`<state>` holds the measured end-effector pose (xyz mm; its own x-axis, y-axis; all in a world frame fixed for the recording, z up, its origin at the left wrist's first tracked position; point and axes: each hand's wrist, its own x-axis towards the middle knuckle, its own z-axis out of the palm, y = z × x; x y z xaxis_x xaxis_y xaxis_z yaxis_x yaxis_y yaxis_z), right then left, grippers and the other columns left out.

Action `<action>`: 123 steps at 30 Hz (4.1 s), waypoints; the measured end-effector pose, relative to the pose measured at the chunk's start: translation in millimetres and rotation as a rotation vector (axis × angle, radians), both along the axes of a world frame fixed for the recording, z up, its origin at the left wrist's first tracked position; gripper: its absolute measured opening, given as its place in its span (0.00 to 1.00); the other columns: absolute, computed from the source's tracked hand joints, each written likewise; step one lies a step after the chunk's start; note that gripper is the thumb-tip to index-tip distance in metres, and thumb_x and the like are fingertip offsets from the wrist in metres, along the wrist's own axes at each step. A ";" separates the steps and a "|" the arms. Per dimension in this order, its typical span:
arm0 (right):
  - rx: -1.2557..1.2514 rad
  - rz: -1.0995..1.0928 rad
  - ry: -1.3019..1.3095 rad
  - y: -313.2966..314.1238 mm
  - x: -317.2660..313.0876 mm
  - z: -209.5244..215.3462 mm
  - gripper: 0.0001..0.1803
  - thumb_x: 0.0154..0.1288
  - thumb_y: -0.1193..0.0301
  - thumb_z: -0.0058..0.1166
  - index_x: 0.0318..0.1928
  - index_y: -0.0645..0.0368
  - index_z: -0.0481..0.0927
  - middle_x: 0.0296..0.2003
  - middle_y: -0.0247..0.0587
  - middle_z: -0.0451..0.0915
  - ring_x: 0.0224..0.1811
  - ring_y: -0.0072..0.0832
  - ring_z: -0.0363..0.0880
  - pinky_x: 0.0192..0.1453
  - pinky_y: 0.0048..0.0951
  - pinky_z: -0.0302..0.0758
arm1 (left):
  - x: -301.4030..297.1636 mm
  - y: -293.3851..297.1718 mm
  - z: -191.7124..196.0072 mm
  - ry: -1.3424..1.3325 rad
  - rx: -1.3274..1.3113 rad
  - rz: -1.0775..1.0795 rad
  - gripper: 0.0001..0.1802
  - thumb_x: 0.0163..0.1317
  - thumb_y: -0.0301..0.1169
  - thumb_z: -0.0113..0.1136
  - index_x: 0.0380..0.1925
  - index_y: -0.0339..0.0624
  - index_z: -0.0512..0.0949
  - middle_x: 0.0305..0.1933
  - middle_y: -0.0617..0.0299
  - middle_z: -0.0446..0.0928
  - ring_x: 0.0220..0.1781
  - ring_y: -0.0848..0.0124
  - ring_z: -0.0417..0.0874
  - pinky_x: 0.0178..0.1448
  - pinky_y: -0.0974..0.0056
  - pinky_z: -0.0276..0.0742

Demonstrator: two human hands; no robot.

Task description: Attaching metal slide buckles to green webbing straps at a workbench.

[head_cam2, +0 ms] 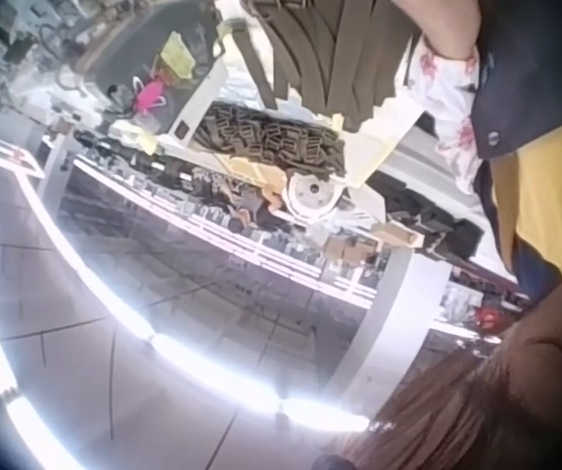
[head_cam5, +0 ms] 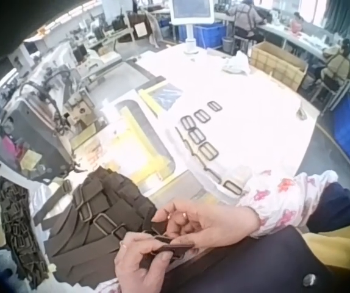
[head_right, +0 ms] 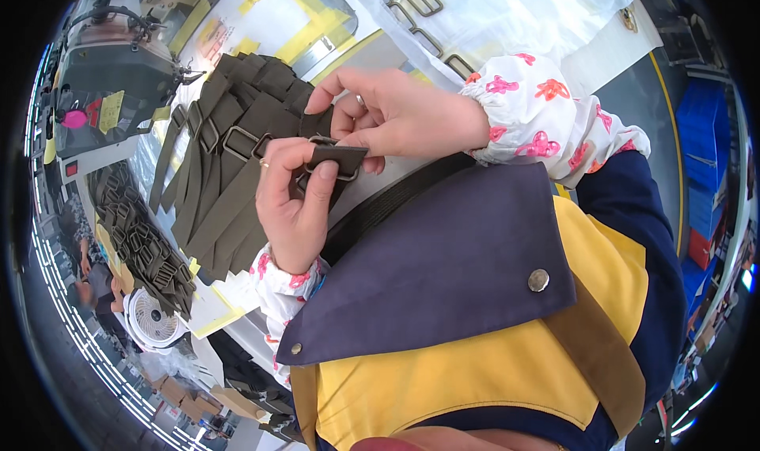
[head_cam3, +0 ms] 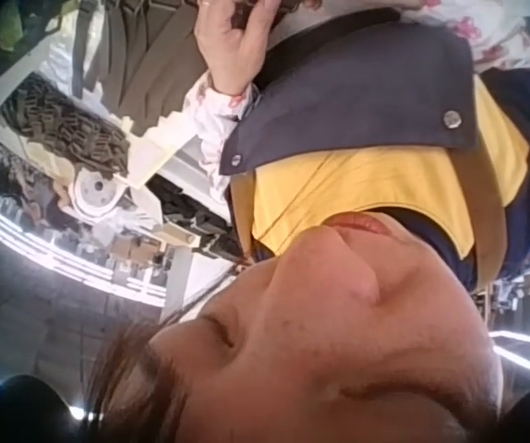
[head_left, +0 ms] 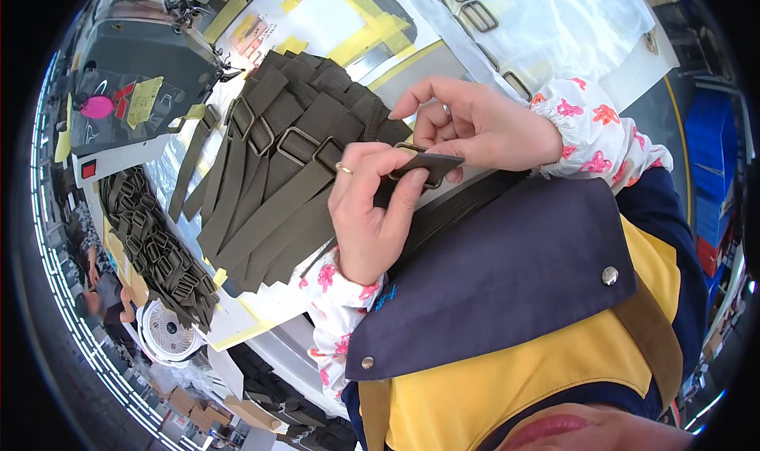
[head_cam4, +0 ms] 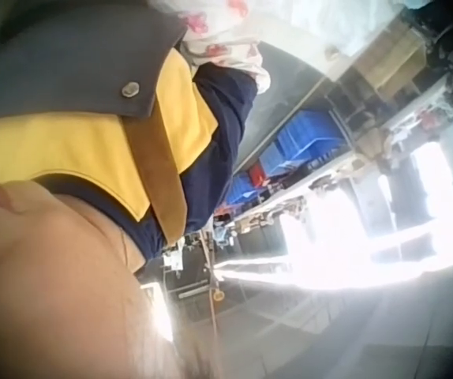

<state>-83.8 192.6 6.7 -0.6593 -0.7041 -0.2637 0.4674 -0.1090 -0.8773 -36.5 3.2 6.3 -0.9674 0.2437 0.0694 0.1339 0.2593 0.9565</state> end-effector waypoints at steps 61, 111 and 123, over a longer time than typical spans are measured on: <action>1.176 -0.263 1.314 89.4 -78.8 -27.0 0.11 0.52 0.66 0.53 0.28 0.63 0.73 0.23 0.50 0.74 0.30 0.44 0.75 0.36 0.38 0.71 | -1.8 -31.7 31.9 0.281 -0.563 -0.149 0.12 0.52 0.24 0.59 0.39 0.37 0.76 0.39 0.54 0.77 0.40 0.59 0.78 0.44 0.62 0.74; 0.252 0.500 0.259 43.2 -44.4 6.8 0.07 0.56 0.73 0.57 0.32 0.64 0.74 0.22 0.32 0.75 0.20 0.13 0.70 0.23 0.16 0.66 | -13.8 -1.6 -0.1 -0.085 -0.058 -0.286 0.08 0.63 0.29 0.53 0.37 0.35 0.76 0.20 0.61 0.72 0.21 0.75 0.70 0.28 0.72 0.67; -0.097 0.538 -0.243 17.8 -20.4 -14.4 0.10 0.65 0.70 0.48 0.39 0.65 0.67 0.27 0.38 0.76 0.29 0.27 0.82 0.29 0.20 0.78 | 2.7 8.6 1.7 0.222 -0.214 -0.176 0.05 0.58 0.27 0.58 0.34 0.39 0.75 0.20 0.54 0.72 0.20 0.59 0.74 0.27 0.66 0.70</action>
